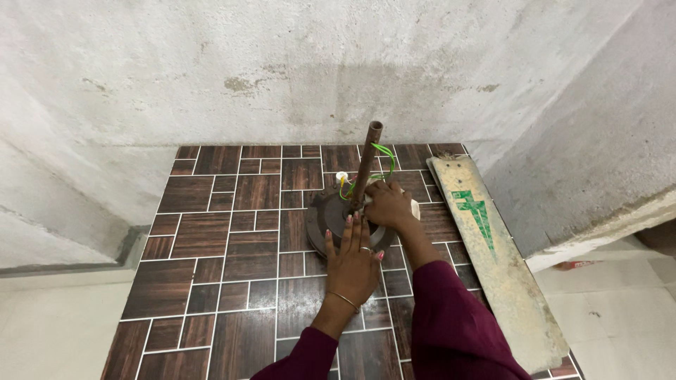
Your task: The person wipes a metal floor fixture with a cloth, cleaning the base and vertical pipe. The person uses both hands to rub the surface of the fixture and the surrounding tiled area.
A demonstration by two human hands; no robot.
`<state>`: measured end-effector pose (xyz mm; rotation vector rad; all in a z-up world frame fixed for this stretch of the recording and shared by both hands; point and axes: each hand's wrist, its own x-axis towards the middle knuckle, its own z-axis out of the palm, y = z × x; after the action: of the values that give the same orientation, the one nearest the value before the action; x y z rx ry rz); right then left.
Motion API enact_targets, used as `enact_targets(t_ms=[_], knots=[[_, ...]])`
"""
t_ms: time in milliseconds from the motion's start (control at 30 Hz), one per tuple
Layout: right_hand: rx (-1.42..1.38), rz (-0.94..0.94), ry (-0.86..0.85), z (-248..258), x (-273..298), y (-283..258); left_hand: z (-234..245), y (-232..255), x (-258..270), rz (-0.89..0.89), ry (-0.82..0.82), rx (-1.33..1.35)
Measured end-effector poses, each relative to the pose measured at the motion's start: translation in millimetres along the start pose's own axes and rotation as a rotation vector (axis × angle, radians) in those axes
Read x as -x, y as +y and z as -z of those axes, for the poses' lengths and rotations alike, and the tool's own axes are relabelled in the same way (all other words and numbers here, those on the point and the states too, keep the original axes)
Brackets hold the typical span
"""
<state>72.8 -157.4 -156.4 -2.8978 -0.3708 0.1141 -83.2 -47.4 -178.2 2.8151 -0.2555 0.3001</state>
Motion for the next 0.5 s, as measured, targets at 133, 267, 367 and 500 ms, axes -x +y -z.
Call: enact_targets(t_ms=[133, 267, 367, 500], knots=[[-0.108, -0.009, 0.109, -5, 23, 16, 1, 2, 6, -0.028, 0.072, 0.045], [-0.145, -0.056, 0.152, -10, 42, 25, 7, 3, 12, -0.042, 0.022, 0.015], [-0.105, -0.079, 0.160, -18, 53, 30, 7, 11, 19, -0.008, -0.063, 0.066], [-0.106, -0.078, 0.212, -25, 71, 30, 4, 19, 25, -0.046, -0.030, 0.102]])
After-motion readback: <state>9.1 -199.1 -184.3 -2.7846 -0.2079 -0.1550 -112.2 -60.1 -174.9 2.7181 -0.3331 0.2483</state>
